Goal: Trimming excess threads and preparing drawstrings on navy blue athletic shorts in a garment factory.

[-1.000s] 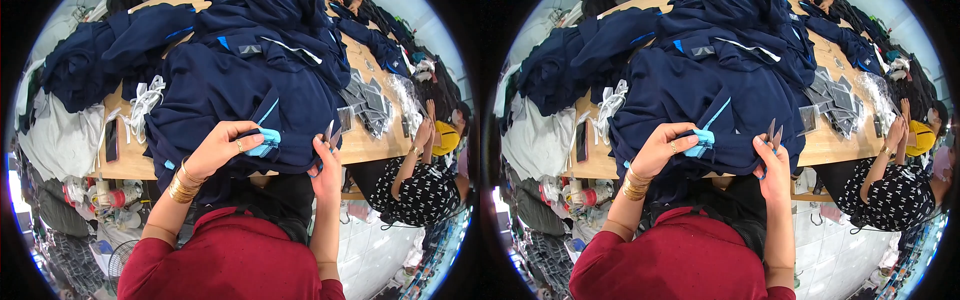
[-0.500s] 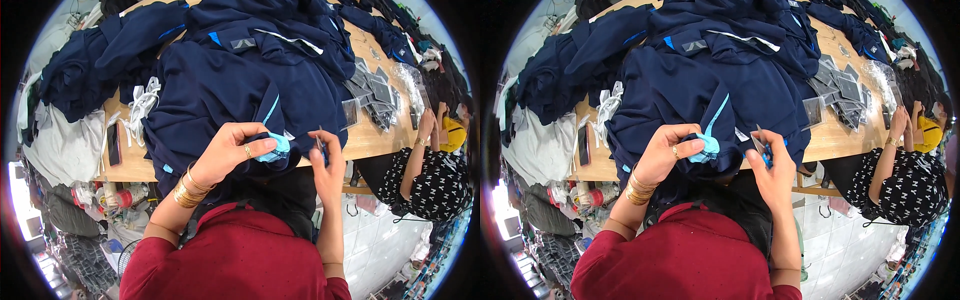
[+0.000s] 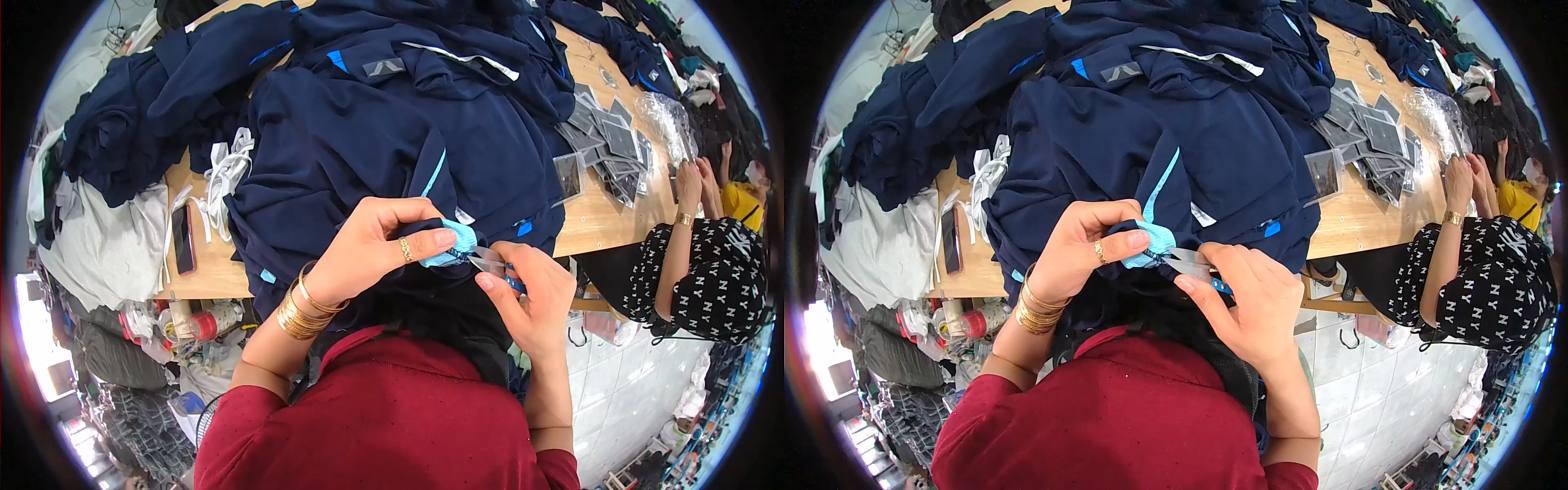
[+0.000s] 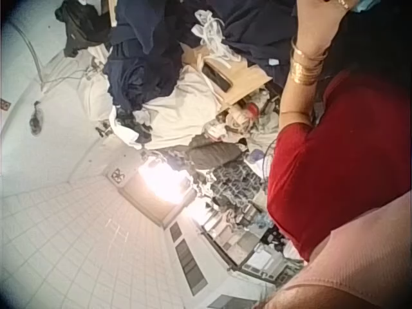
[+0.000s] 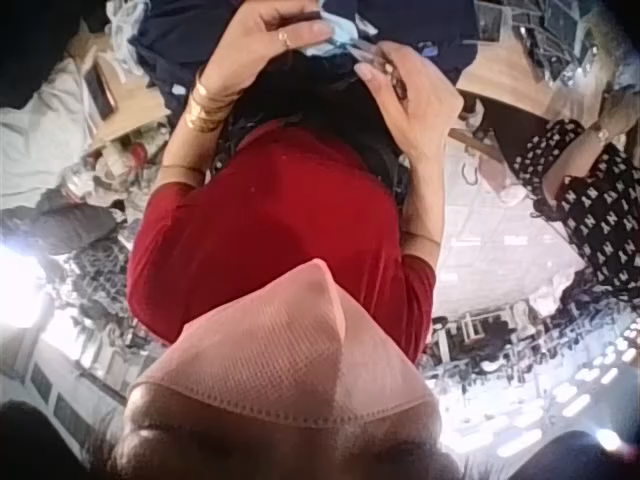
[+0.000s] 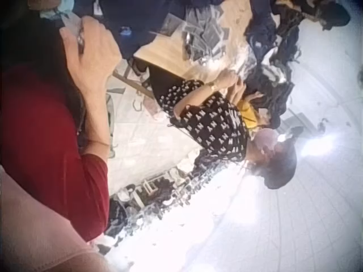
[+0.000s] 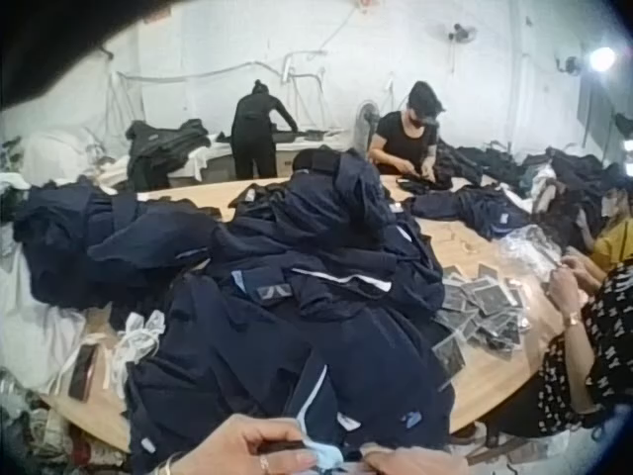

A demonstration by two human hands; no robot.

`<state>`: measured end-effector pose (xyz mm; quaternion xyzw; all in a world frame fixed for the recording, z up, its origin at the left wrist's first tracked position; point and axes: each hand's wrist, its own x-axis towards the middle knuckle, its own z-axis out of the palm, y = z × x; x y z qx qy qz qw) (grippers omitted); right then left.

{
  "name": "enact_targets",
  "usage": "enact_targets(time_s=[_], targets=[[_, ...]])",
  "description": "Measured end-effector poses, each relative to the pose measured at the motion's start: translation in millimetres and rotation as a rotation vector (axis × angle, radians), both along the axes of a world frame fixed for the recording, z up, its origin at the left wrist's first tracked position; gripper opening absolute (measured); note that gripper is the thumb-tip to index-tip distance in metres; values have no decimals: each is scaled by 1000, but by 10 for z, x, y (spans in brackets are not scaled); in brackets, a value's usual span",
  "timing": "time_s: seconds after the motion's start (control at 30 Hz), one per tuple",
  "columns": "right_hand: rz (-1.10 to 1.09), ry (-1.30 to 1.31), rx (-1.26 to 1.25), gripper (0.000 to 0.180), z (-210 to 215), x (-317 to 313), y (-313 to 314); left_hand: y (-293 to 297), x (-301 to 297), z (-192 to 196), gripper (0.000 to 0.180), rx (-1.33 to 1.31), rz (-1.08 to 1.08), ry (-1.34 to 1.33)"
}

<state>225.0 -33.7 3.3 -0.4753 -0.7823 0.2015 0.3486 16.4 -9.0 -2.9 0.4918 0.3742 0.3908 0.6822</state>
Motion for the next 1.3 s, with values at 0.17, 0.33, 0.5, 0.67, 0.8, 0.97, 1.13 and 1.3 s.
enact_targets(time_s=[0.17,0.33,0.5,0.67,0.8,0.97,1.13,1.3], targets=[[12,-39,50,24,35,-17,14,-3,21,-23,17,20,1,18],[7,-59,104,24,32,-25,17,1,29,-8,17,16,-6,25],[-4,-106,130,24,41,-24,12,-4,31,10,17,32,5,29],[-18,-167,171,23,50,-19,7,-2,27,2,17,27,-3,60],[-43,-131,154,20,32,0,8,-8,33,5,17,3,4,31],[-76,28,103,20,-58,48,8,-29,55,32,17,-41,31,40],[-228,391,-274,21,-117,55,-53,-23,44,-40,17,-100,106,-72],[-175,993,-888,36,-322,-26,-59,-109,142,-104,19,-421,143,-385]])
